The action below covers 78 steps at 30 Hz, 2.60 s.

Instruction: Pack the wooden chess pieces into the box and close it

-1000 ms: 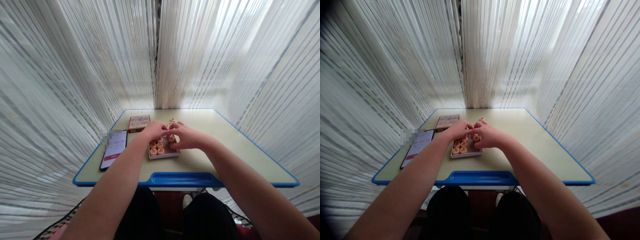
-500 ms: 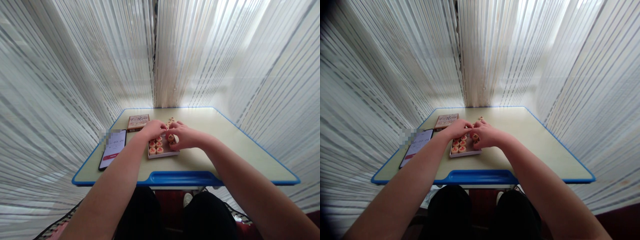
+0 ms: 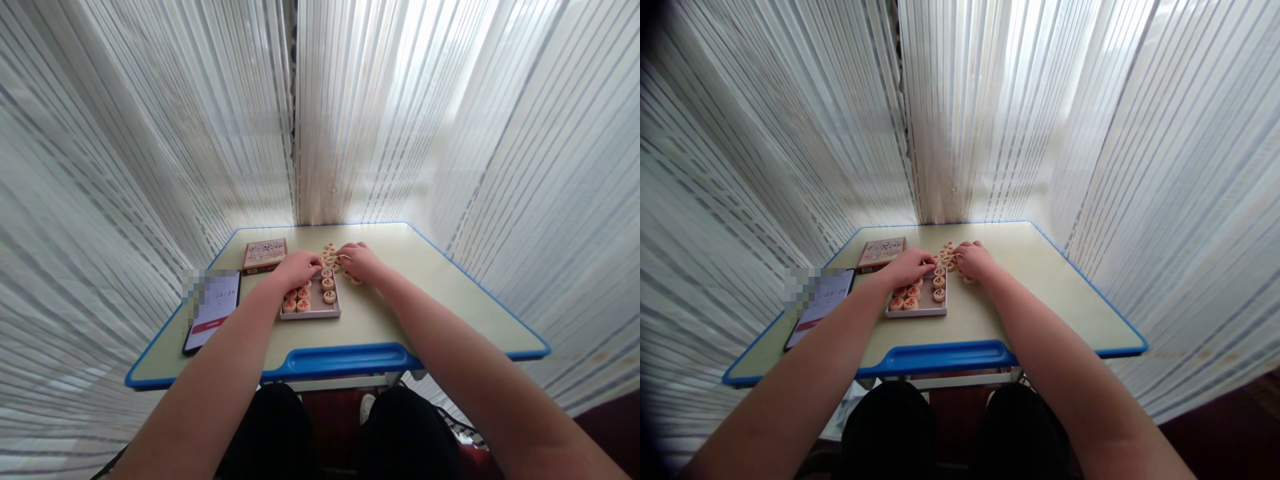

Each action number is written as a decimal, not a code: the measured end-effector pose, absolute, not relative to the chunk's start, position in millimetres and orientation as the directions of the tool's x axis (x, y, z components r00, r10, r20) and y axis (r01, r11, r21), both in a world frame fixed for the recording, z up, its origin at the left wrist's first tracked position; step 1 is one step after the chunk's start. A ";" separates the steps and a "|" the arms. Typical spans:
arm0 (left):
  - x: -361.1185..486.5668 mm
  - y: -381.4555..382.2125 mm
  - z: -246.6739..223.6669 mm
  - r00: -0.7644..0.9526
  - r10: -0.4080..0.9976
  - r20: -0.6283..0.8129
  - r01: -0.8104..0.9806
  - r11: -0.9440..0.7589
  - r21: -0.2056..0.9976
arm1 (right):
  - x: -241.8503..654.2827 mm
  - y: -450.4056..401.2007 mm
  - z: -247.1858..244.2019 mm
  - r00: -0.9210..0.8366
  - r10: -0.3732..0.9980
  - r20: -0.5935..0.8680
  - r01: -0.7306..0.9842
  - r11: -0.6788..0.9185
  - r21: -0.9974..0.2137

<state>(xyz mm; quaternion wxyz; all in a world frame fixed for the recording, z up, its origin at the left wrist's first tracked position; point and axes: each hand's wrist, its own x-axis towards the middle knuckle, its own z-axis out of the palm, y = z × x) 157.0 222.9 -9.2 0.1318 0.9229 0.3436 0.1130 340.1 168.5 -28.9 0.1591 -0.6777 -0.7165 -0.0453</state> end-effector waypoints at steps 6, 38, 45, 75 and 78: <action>155.5 222.5 -9.8 0.728 0.671 0.142 0.588 -0.717 0.374 | 338.7 171.0 -29.9 -0.079 0.955 0.285 0.969 0.141 -0.201; 153.6 222.7 -5.8 0.557 0.784 0.274 0.483 -0.574 0.661 | 334.6 153.0 0.1 0.133 0.931 0.339 0.913 0.018 -0.408; 154.8 217.8 -2.6 0.613 0.757 0.227 0.335 -0.509 0.793 | 313.6 144.2 8.2 0.025 0.819 0.573 0.788 0.337 -0.516; 156.6 218.3 1.3 0.624 0.748 0.228 -0.015 -0.280 0.960 | 310.6 141.5 9.8 -0.053 0.770 0.636 0.746 0.454 -0.487; 156.7 216.6 2.9 0.606 0.761 0.233 -0.032 -0.269 0.963 | 309.9 140.1 10.2 -0.072 0.751 0.657 0.757 0.470 -0.455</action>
